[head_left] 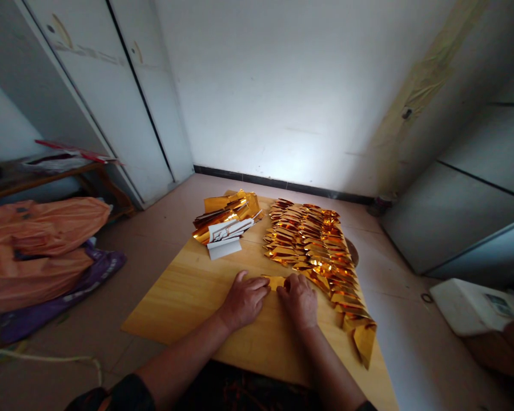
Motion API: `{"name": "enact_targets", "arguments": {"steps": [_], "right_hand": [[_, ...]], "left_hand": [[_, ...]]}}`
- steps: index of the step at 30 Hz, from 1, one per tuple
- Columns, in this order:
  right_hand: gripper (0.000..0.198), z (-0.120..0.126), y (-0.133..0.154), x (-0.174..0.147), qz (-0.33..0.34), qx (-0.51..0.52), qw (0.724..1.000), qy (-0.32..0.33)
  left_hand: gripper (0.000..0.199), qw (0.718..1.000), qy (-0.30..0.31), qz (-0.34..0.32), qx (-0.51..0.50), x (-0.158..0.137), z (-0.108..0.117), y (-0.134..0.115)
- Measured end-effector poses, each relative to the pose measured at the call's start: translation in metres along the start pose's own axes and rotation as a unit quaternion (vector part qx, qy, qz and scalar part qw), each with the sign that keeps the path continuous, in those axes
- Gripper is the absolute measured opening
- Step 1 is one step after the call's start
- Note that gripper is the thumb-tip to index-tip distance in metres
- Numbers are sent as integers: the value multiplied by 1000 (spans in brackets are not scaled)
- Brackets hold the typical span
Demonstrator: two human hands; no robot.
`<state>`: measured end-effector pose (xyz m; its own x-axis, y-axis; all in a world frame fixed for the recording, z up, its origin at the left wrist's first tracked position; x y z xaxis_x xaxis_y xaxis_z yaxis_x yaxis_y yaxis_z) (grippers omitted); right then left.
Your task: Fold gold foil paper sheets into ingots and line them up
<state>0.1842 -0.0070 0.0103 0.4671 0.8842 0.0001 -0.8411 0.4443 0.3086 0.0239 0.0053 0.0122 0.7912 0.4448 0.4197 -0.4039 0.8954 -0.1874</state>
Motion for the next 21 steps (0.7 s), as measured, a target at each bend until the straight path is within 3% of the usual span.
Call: {"name": "enact_targets", "arguments": {"steps": [5,13,21], "right_hand": [[8,2,-7,3,19,46,999,-5],[24,0,-16,9,53,78,996,-3],[25,4,-11,10,46,46,998,13]], "left_hand": [[32,999,12,-32,-38,-3,1,11],[34,995,-5,-73,-73,-6,1,23],[27,992,-40,-19,-116,-11,-4,34]]}}
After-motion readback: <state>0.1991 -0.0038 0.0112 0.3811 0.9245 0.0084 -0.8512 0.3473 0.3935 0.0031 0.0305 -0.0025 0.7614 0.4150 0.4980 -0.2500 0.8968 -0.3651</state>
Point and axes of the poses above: each hand's wrist, its own x-axis towards the middle knuckle, its own z-axis out of the back of the hand, y = z × x, the point moved 4 cm from there along x, towards the middle knuckle, and after that the axes turned 15 degrees about -z, right-handed, at the moved point
